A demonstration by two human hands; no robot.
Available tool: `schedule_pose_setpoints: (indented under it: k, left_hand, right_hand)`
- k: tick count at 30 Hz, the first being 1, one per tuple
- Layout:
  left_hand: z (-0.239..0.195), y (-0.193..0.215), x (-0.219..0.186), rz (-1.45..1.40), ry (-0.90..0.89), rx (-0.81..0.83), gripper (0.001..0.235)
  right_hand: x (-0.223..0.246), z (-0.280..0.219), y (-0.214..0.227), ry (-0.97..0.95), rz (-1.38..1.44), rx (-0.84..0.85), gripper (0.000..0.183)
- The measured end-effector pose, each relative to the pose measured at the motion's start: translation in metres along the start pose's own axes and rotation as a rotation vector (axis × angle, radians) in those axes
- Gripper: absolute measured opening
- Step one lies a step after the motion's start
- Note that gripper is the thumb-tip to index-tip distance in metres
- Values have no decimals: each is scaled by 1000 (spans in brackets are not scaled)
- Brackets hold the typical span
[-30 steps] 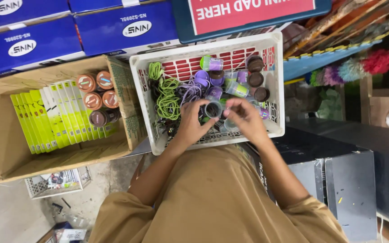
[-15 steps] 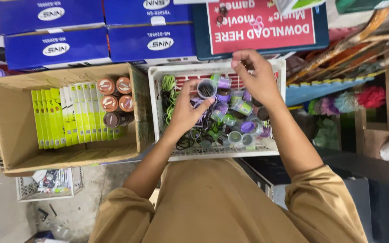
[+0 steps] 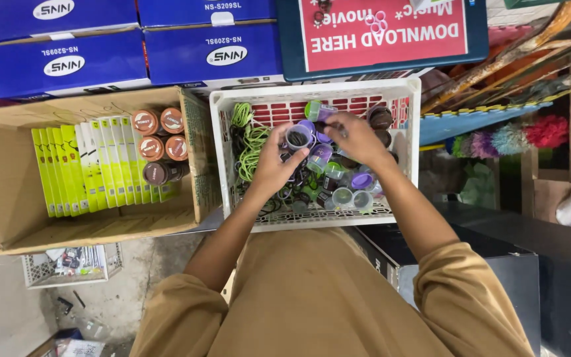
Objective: The person organizes small, colorful coiled cables and cylindrical containers in a store setting. They pick up cables from a white basket, coil them by hand, and place them into a cardboard box alongside other items. The person also handles small cylindrical containers, moving them between the basket and the box.
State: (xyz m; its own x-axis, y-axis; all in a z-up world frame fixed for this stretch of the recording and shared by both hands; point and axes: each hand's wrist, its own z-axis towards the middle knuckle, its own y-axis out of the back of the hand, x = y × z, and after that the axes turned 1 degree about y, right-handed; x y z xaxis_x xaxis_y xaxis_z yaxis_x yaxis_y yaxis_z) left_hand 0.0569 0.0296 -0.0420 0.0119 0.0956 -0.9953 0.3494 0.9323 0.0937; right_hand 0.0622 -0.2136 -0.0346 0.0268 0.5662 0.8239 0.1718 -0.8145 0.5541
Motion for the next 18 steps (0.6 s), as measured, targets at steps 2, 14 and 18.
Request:
schedule_pose_setpoints:
  k: [2, 14, 18]
  left_hand:
    - [-5, -3, 5, 1, 33, 11, 62]
    - [-13, -3, 10, 90, 73, 23, 64]
    - [-13, -3, 5, 55, 70, 45, 65]
  right_hand:
    - [-26, -2, -13, 89, -101, -27, 30]
    - [-50, 3, -37, 172, -694, -151, 29]
    - [-49, -2, -38, 196, -705, -163, 24]
